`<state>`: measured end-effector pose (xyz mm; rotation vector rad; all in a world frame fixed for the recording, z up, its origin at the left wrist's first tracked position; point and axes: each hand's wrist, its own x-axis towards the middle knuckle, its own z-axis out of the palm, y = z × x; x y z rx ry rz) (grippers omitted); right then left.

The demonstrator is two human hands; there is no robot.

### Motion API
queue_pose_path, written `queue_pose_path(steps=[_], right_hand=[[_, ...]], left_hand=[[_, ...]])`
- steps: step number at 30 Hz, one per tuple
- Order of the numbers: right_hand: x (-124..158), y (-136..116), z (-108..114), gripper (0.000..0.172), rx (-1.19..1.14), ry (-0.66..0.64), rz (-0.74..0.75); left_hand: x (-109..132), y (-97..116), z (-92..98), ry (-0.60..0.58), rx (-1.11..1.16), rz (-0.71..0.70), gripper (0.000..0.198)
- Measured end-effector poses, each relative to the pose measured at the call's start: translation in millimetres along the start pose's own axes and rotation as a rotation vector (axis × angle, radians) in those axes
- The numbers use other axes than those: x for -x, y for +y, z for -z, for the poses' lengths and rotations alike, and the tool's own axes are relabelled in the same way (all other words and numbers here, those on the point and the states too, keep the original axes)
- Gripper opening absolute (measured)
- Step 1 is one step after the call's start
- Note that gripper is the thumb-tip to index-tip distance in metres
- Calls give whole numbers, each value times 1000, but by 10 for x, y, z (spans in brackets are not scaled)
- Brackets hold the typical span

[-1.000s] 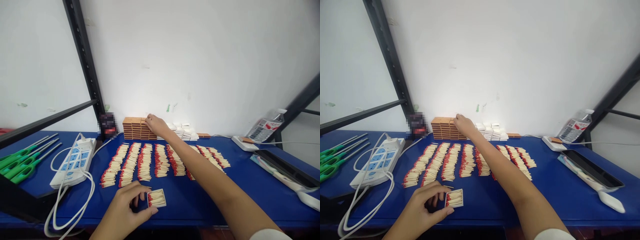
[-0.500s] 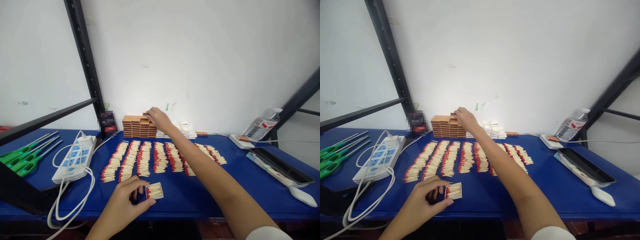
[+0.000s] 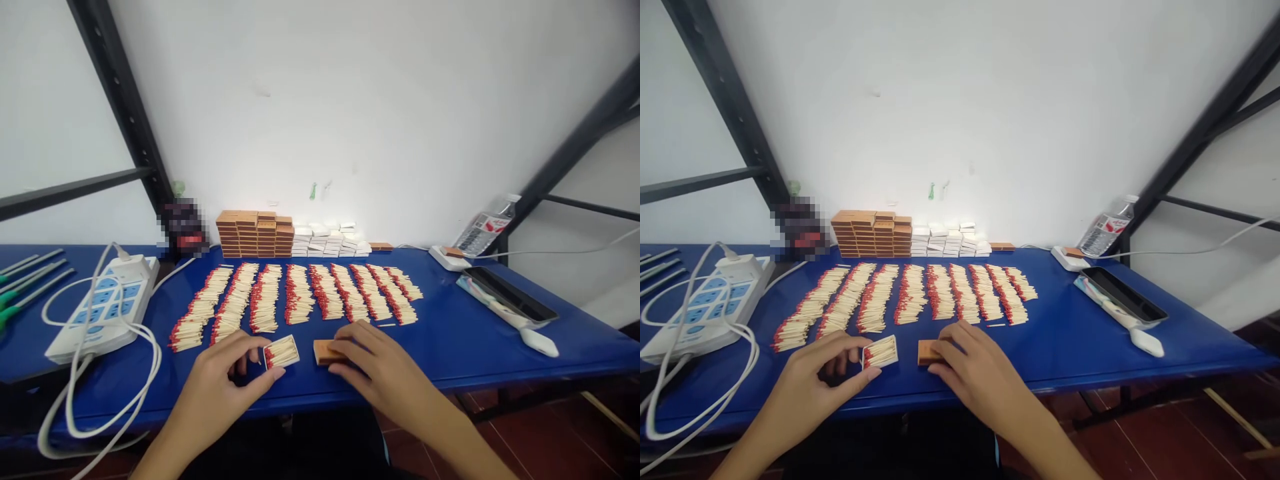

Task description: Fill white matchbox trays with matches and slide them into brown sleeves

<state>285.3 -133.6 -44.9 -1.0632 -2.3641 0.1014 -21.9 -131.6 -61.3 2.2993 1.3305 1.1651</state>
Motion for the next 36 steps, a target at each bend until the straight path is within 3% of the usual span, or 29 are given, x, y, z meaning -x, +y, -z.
queue_pose_path(steps=[6, 11, 17, 28, 36], right_hand=[[40, 91, -187, 52, -267, 51, -263], [0, 82, -261, 50, -386, 164, -347], [-48, -4, -267, 37, -431, 194, -264], [-60, -97, -259, 39, -434, 235, -148], [-56, -97, -254, 40, -477, 220, -178]], left_hand=[[-6, 12, 26, -51, 9, 45, 21], [-19, 3, 41, -83, 65, 56, 27], [-25, 21, 46, -60, 71, 78, 30], [9, 13, 26, -39, 102, 128, 34], [6, 27, 59, -87, 122, 35, 31]])
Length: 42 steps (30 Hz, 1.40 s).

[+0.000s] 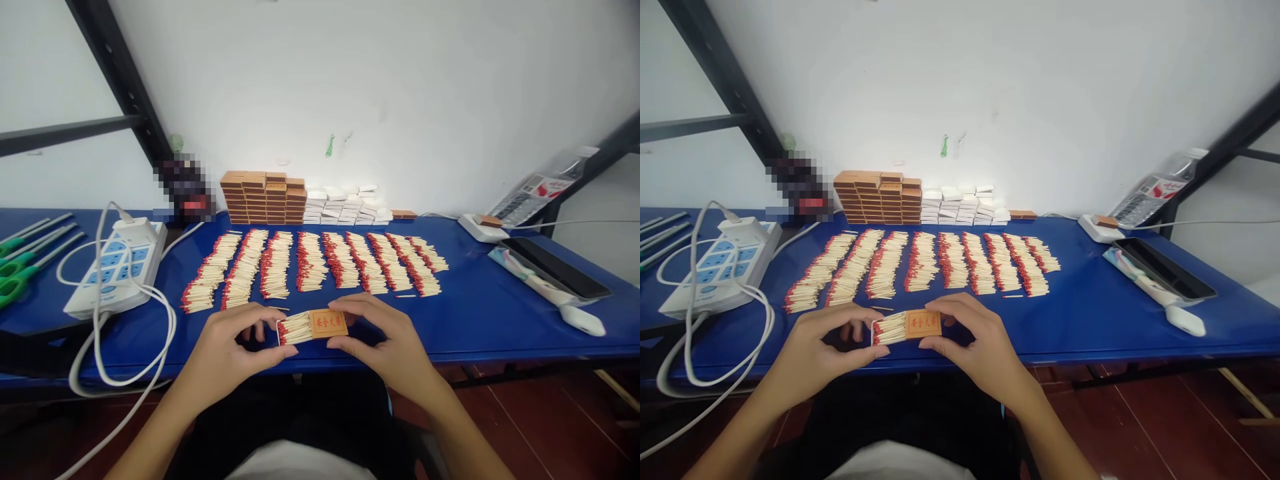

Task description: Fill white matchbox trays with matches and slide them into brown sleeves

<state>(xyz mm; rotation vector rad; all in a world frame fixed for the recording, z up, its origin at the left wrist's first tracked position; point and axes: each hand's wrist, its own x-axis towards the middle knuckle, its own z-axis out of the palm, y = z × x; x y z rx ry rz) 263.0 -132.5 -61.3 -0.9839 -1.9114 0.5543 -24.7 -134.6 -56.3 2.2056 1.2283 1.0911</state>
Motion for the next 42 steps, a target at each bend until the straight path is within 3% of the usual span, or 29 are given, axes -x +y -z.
queue_pose_path(steps=[7, 12, 18, 22, 24, 26, 30, 33, 35, 38, 42], right_hand=[[17, -61, -29, 40, -40, 20, -8], [42, -169, -180, 40, -56, 28, -15], [9, -191, -372, 41, -212, -90, 40], [10, -215, -348, 48, -248, -114, 33], [-17, -210, -212, 46, -218, -68, 35], [-117, -145, 70, 41, -133, 67, 15], [-627, 305, 1041, 43, 88, 453, -42], [-1121, 878, 1785, 47, 207, 441, -196], [-1358, 1262, 2100, 47, 279, 393, -389], [-1494, 1702, 2235, 42, 294, 294, -519], [-1444, 1990, 2078, 34, 296, 219, -502]], left_hand=[[2, -10, 10, -36, 46, 24, 33], [3, 7, 9, -40, 83, 0, 40], [12, 25, 6, -59, 173, 1, 71], [7, -1, -4, -46, 163, -37, 78], [7, -30, -7, -29, 144, -77, 81], [8, -56, -7, -8, 121, -74, 77], [6, -71, -6, -16, 76, -28, 52], [-6, -55, -4, -37, 52, -32, 41], [-18, -41, -2, -34, 39, -25, 35], [-37, -20, 1, -29, 42, -19, 30], [-60, 5, 7, -33, 67, 1, 29]])
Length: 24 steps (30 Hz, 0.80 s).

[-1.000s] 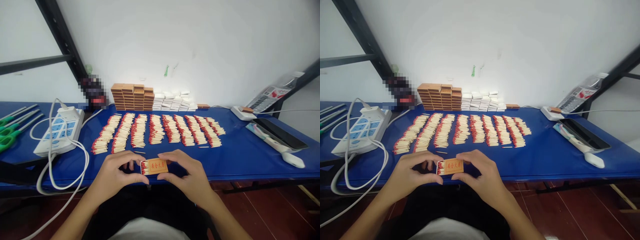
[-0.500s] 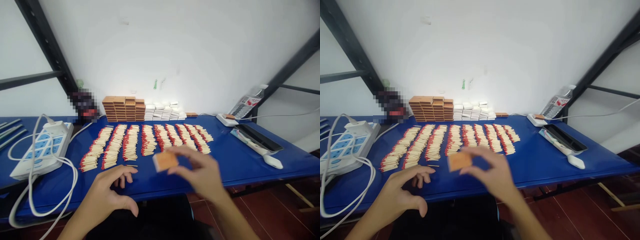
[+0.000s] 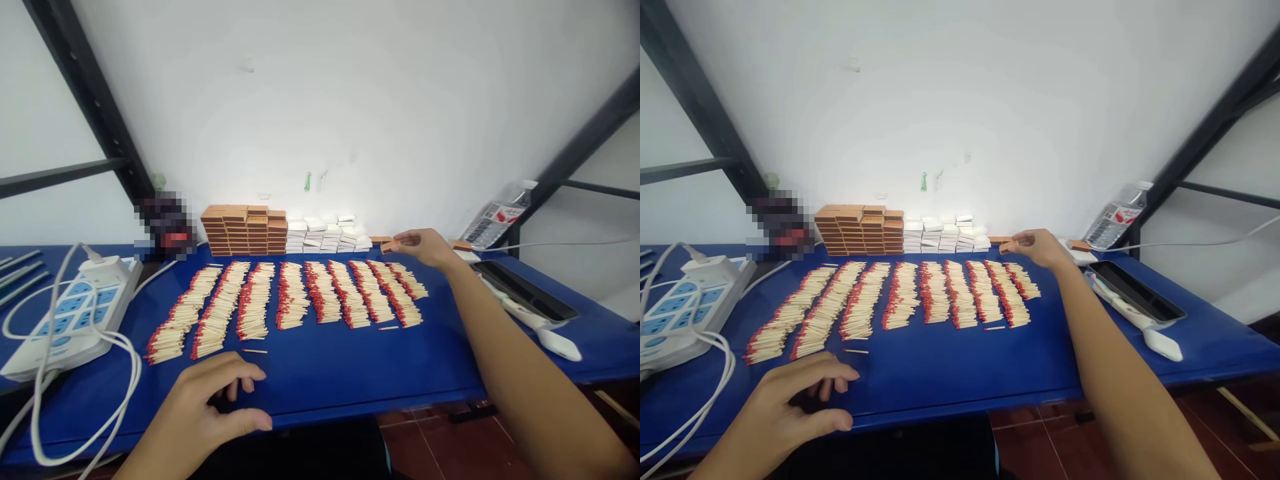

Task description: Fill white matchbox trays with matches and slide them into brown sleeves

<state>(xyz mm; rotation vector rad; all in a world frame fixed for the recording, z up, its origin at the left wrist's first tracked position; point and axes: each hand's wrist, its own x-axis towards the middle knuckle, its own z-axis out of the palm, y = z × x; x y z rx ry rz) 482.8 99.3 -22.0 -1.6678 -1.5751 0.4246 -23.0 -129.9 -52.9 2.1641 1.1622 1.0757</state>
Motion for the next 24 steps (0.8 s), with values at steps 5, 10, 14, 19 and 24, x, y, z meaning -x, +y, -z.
queue_pose_path(steps=[5, 10, 14, 19, 24], right_hand=[[-25, 91, -178, 35, 21, -11, 9], [-104, 123, -259, 32, 12, -15, 22], [-117, 144, -286, 31, -6, -12, 62], [-148, 188, -320, 29, 57, 0, 92], [-190, 228, -370, 28, 116, -4, 117]], left_hand=[[-10, 10, 13, -6, 0, 1, 25], [14, 3, 12, -2, -14, -40, 23], [20, 21, 16, -3, -15, -46, 22], [28, 41, 25, -20, -16, -15, 21], [43, 13, 24, -40, -28, 7, 20]])
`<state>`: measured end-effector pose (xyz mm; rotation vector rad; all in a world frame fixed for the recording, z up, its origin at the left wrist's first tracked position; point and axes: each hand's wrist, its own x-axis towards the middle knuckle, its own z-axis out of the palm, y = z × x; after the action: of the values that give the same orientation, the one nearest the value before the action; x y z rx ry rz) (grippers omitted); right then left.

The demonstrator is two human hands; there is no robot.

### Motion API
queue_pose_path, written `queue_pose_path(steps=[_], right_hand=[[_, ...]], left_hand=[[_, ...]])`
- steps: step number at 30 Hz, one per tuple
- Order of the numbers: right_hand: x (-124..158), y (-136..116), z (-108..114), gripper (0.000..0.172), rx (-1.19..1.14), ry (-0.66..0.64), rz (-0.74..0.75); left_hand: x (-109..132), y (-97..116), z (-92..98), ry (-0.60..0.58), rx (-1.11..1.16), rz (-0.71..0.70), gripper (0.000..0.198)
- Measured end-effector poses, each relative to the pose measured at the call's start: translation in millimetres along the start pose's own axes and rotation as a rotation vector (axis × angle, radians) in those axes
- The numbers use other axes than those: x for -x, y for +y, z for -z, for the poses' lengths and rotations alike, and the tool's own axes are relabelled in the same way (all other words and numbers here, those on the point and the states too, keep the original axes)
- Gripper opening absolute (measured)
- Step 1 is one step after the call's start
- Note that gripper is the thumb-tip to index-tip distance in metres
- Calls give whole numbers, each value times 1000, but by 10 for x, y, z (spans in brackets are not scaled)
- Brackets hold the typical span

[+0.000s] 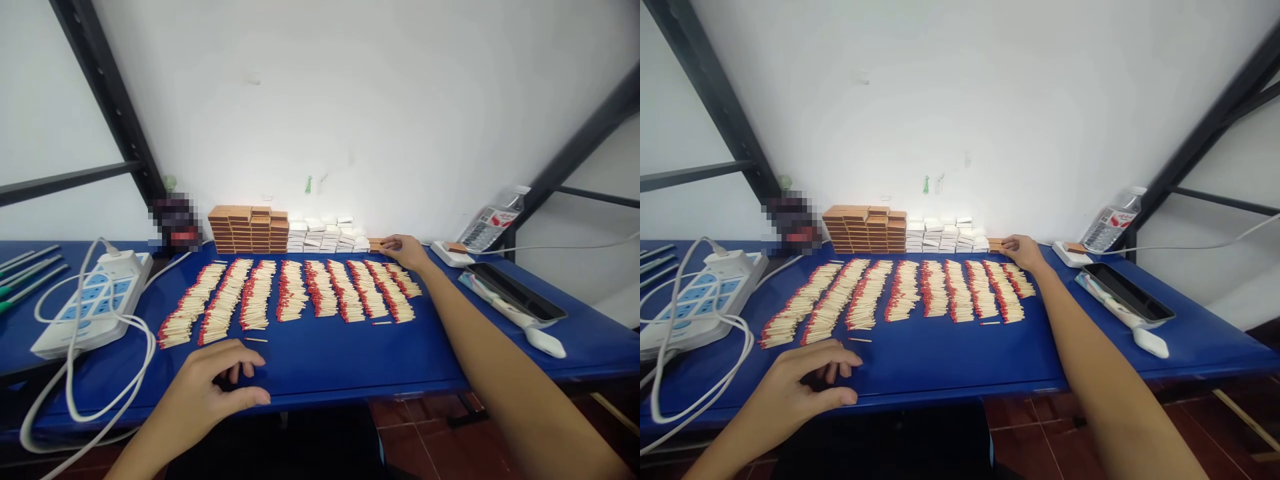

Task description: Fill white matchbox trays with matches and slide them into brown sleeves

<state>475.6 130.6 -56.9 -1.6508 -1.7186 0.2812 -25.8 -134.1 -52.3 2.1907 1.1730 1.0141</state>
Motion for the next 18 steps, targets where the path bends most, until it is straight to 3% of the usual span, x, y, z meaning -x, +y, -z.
queue_pose_path(steps=[12, 18], right_hand=[[-75, 36, -143, 60, 228, 6, -81], [-73, -35, -190, 59, 306, -3, -111]], left_hand=[[-18, 3, -6, 0, -26, -8, 17], [-8, 16, 0, 7, -36, -39, 15]])
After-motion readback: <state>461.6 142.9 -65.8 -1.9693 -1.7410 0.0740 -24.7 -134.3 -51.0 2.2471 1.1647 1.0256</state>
